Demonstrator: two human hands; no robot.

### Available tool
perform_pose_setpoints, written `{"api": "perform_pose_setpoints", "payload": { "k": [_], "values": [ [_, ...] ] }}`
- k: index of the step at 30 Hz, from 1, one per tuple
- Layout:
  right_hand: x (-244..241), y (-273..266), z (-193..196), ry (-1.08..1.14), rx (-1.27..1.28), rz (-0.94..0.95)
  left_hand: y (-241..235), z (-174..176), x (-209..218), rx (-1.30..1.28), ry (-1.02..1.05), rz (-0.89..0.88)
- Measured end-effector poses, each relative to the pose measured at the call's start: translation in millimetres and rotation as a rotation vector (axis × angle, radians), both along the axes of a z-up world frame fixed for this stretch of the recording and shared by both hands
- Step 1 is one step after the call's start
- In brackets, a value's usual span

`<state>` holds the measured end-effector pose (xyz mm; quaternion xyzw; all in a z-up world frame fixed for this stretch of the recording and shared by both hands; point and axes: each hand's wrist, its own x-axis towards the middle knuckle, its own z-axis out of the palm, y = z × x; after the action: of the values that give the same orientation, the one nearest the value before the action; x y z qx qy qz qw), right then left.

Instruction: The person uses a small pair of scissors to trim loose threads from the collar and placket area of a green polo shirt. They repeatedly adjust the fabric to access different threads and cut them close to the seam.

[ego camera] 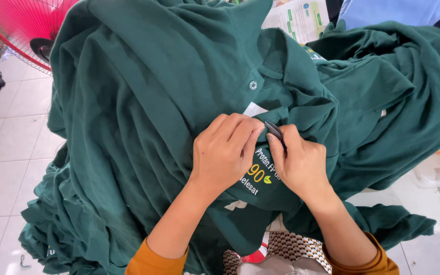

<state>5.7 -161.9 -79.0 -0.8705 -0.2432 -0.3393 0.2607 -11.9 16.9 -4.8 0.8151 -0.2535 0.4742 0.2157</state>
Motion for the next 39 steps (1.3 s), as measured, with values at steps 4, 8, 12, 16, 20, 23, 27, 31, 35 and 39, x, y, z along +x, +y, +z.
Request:
{"api": "perform_pose_setpoints", "payload": {
  "k": [4, 8, 12, 16, 20, 23, 27, 31, 35, 39],
  "values": [
    [1.6, 0.6, -2.3, -0.036, -0.053, -0.028, 1.1, -0.1, 0.4, -0.012, 0.023, -0.026],
    [3.1, -2.5, -1.5, 0.022, -0.021, -0.017, 2.3, 2.3, -1.3, -0.045, 0.054, -0.084],
    [4.9, -7.0, 6.0, 0.223, 0.253, 0.127, 15.7, 11.6, -9.9, -0.445, 0.148, -0.396],
    [6.6, -13.0, -3.0, 0.325, 0.39, 0.212, 36.8, -1.7, -24.3, -0.923, 0.333, -0.697],
    [6.7, -13.4, 2.1, 0.332, 0.387, 0.229, 51.1, -6.5, -31.7, -0.987, 0.377, -0.649],
    [5.6, -12.2, 8.0, 0.329, 0.382, 0.243, 50.3, 4.2, -47.7, -0.678, 0.344, -0.247],
    [5.0, -12.8, 5.8, 0.309, 0.342, 0.222, 52.1, 5.2, -60.2, -0.203, 0.152, 0.044],
    [-7.0, -7.0, 12.6, 0.287, 0.16, 0.062, 53.4, -1.4, -67.4, -0.059, 0.071, 0.221],
    [-33.0, 15.7, 14.3, 0.235, 0.022, -0.013, 53.0, -4.9, -64.4, -0.022, 0.052, 0.273],
    [-40.1, 39.1, 15.8, 0.053, -0.181, 0.008, 50.6, -0.7, -66.6, -0.243, 0.179, 0.081]
  ]
}}
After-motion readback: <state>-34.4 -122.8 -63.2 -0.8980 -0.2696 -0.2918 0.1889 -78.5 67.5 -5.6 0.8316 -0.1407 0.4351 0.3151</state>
